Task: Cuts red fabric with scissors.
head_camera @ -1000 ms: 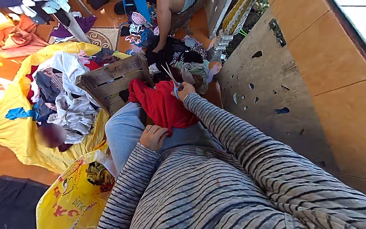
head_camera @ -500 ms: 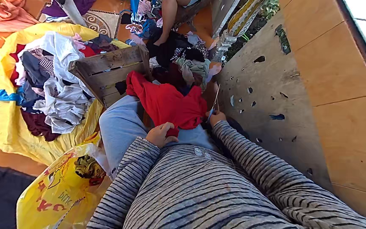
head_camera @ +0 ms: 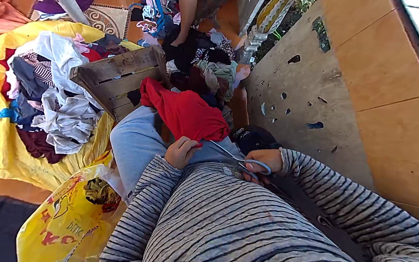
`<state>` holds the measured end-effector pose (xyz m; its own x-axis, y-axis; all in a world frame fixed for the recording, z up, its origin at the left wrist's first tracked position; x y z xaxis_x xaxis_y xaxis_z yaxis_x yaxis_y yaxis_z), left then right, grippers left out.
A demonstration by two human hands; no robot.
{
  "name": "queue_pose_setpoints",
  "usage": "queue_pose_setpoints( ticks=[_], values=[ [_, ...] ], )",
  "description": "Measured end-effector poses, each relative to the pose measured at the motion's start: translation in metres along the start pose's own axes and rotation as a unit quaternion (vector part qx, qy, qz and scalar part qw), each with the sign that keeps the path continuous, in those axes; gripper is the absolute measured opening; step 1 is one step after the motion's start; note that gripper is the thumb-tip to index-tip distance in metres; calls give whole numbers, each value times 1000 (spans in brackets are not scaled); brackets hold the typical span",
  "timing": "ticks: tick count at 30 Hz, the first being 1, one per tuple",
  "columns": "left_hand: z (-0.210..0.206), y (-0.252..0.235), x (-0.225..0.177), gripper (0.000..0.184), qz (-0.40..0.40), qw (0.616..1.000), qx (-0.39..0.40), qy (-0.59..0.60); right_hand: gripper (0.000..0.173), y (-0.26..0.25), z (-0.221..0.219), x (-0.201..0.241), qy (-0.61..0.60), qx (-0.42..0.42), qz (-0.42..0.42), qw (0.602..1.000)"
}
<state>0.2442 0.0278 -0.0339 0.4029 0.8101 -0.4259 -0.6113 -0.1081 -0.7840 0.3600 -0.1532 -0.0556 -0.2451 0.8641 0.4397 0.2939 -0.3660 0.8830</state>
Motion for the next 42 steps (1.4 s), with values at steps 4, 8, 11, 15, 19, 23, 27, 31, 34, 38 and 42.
queue_pose_setpoints(
  ticks=[4,8,11,15,19,23,27,31,34,38,42],
  values=[
    [2,-3,-7,25,-29,999,-19,13,52,-20,-13,13,-49,-19,-2,999],
    [2,-4,-14,24,-47,998,-24,35,62,-42,-24,42,-209,7,60,976],
    [6,-7,-20,21,-61,996,-46,48,66,-51,-32,52,-281,4,63,958],
    [11,-8,-10,35,26,998,-61,14,67,-39,-35,48,-272,32,49,961],
    [-2,6,17,48,218,970,105,6,71,-25,-32,32,-300,66,52,950],
    [10,1,4,17,93,994,14,-61,71,-22,-39,22,-272,74,39,959],
    [15,-3,-7,23,24,998,-25,-58,69,-21,-40,32,-256,72,41,963],
    [13,-4,-15,24,-7,999,-34,-38,70,-33,-42,46,-297,75,63,950],
    [13,-4,-16,24,-19,999,-36,-30,71,-43,-42,56,-323,64,92,940],
    [12,-4,-17,23,-28,998,-44,-20,68,-50,-38,62,-365,7,78,928],
    [12,-5,-18,23,-32,998,-42,-22,64,-51,-35,65,-386,-36,75,919]
  ],
)
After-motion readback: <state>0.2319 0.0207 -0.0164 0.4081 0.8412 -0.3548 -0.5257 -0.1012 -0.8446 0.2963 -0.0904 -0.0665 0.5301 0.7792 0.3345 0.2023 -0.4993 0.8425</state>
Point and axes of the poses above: each hand's wrist, its own y-axis away from the middle knuckle, its own z-axis out of the back of the hand, x = y × z, the point moved 10 cm from there along -y, towards the middle knuckle, and after that the axes turned 14 degrees about -z, right-handed, at the moved point
